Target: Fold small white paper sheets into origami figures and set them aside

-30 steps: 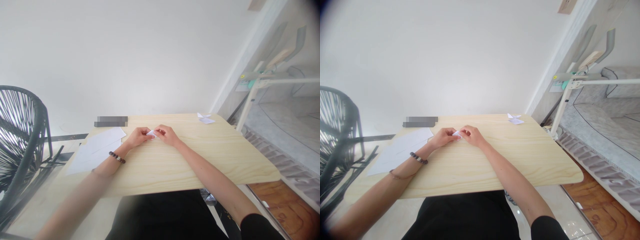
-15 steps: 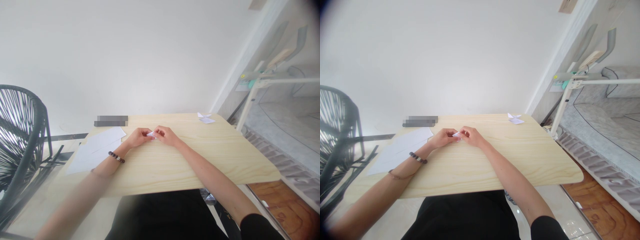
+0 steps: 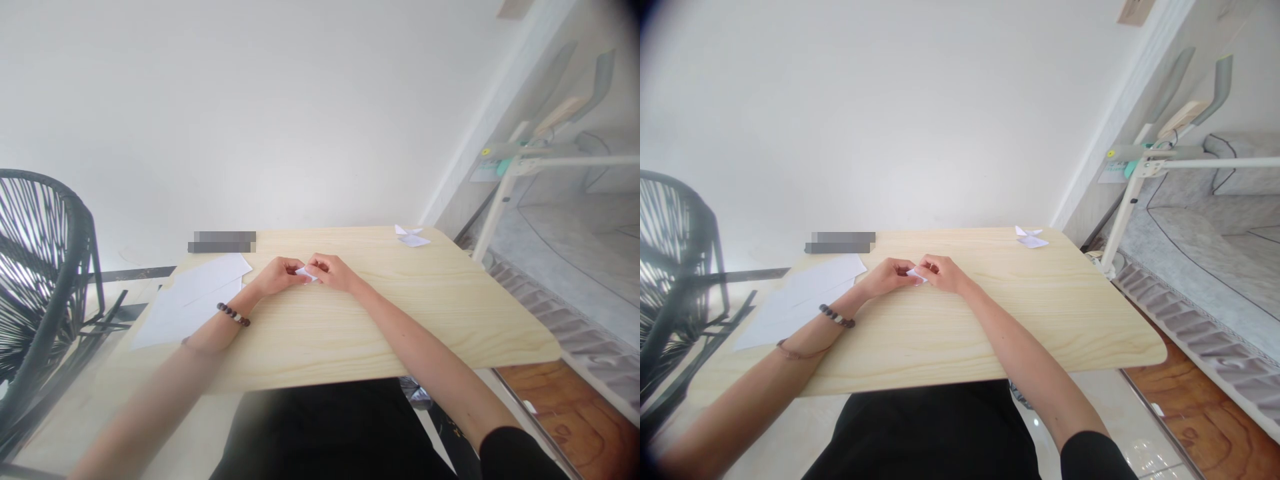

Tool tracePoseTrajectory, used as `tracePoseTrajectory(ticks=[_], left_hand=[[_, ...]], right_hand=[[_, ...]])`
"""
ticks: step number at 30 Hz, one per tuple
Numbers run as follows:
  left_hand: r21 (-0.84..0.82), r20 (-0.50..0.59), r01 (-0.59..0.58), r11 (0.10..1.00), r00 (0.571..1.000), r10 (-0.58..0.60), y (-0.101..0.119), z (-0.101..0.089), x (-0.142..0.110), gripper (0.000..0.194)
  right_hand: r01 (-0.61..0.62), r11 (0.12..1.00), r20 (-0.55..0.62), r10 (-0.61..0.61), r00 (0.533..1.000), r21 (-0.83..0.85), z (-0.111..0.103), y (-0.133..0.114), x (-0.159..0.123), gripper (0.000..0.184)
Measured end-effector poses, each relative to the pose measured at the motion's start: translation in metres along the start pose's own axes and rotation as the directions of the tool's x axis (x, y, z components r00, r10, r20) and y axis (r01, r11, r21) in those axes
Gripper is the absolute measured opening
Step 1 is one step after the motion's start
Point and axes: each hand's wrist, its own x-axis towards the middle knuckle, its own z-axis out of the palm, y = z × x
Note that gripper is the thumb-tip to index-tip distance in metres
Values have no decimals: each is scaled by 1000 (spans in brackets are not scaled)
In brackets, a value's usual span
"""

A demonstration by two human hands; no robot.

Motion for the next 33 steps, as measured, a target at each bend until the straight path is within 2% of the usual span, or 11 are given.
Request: tracePoseTrajectory(ticks=[7, 12, 17, 20, 25, 28, 33], left_hand=[[-7, 2, 11, 1000, 1000, -11, 1, 0, 0, 32], [-38, -34, 31, 999, 999, -32, -2, 0, 0, 34], [-69, 11, 27, 997, 1000, -26, -1, -1, 0, 31], [-70, 26, 8, 997, 1000, -7, -2, -2, 0, 30], [-13, 18, -37, 999, 999, 37, -6, -4, 1, 31], [-16, -10, -30, 999, 1000, 30, -7, -2, 1, 32], [-80, -115, -9, 997, 993, 0, -8, -3, 2, 36]], right_hand=[[-19, 999, 51, 17, 999, 43, -2, 1, 1, 25], [-33, 996, -49, 37, 998, 83, -1, 4, 2, 25], [-10, 1000, -135, 11, 991, 3, 2, 3, 3, 24], [4, 1000, -112, -4, 994, -2, 2, 2, 3, 24], [-18, 995, -34, 22, 999, 99, 0, 3, 4, 25], [-48, 991, -59, 55, 997, 125, 0, 6, 5, 27], [-59, 992, -112, 72, 991, 112, 0, 8, 4, 27]])
